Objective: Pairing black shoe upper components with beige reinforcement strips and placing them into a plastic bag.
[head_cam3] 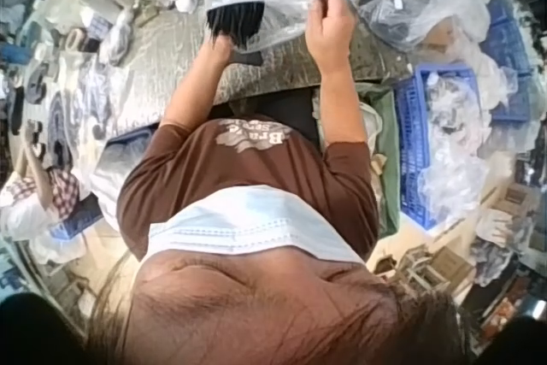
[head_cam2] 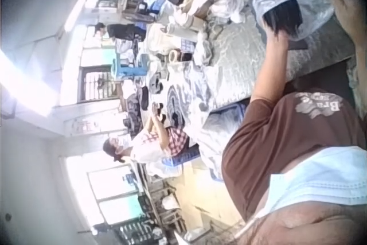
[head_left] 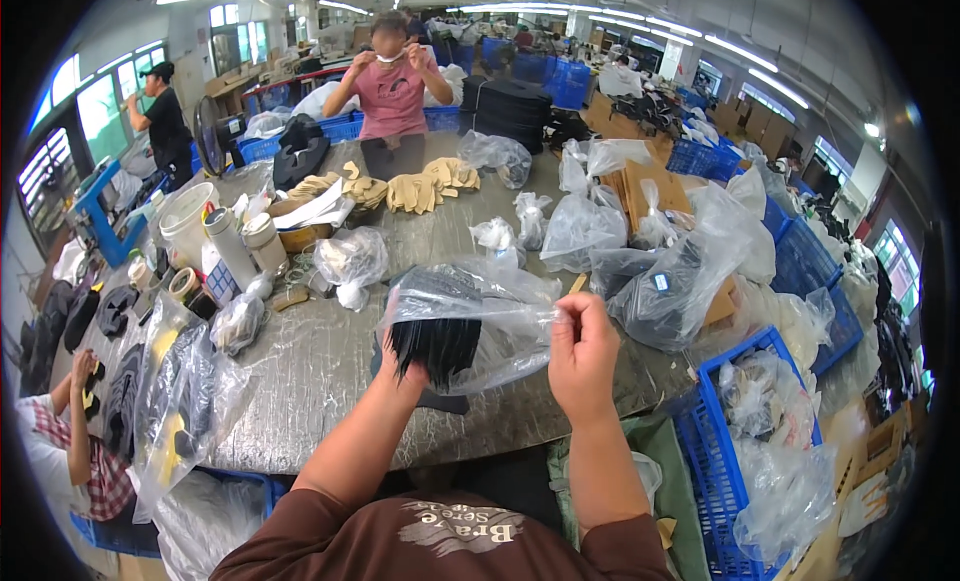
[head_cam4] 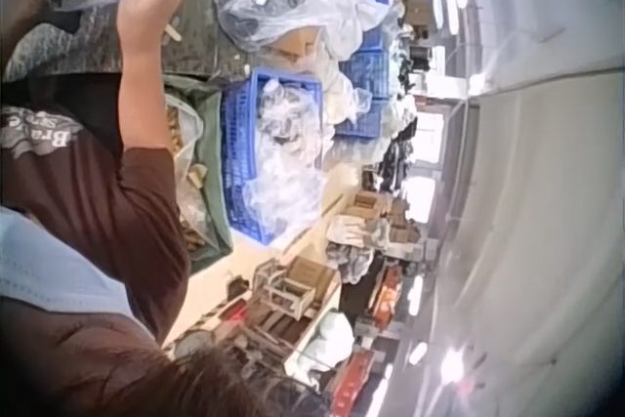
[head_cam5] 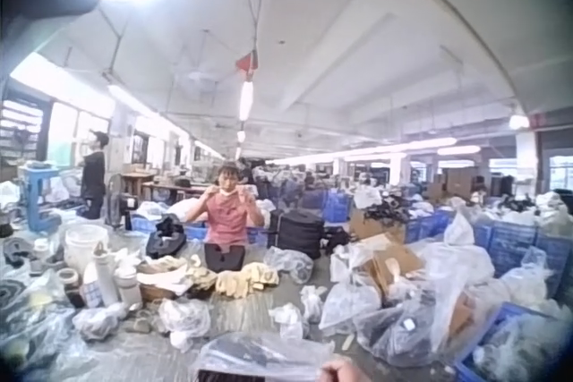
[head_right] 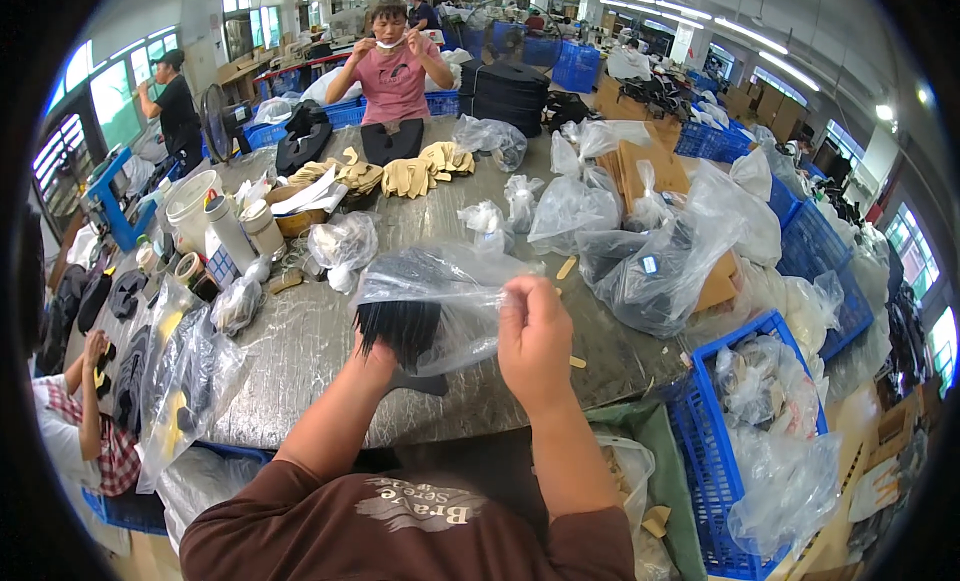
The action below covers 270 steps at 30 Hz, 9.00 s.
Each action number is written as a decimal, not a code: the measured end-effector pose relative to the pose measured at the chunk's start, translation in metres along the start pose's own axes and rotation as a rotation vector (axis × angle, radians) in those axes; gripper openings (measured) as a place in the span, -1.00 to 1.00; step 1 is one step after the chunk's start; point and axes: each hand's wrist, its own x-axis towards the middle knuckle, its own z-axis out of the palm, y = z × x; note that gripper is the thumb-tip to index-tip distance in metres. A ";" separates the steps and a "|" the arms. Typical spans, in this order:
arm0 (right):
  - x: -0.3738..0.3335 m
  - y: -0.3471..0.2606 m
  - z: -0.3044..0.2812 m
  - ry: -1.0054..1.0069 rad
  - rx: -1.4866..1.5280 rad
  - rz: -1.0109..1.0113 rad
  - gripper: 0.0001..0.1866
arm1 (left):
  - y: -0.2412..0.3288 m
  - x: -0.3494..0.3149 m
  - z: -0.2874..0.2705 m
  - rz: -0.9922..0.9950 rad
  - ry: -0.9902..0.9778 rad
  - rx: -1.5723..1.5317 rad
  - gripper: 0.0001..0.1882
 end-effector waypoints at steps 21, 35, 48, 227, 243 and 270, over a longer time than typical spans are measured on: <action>-0.047 -0.029 0.036 -0.999 0.204 -0.281 -0.86 | -0.008 -0.044 0.042 -0.154 0.039 -0.116 -0.28; -0.087 -0.048 0.056 -1.453 0.604 -0.076 -0.89 | -0.024 0.006 0.028 0.033 0.121 -0.260 -0.46; -0.077 -0.053 0.026 -1.292 0.677 0.000 -0.83 | -0.036 0.015 0.060 -0.110 -0.117 -0.183 -0.42; 0.293 0.249 -0.021 0.705 0.610 0.763 -0.64 | 0.013 -0.045 0.002 -0.163 0.121 1.139 -0.59; 0.244 0.331 -0.091 0.527 1.064 0.903 -0.45 | 0.064 -0.112 -0.026 0.013 0.247 1.907 -0.67; -0.091 0.157 -0.049 -0.359 -1.046 0.684 -0.37 | 0.015 -0.024 -0.029 -0.040 -0.331 2.396 -0.29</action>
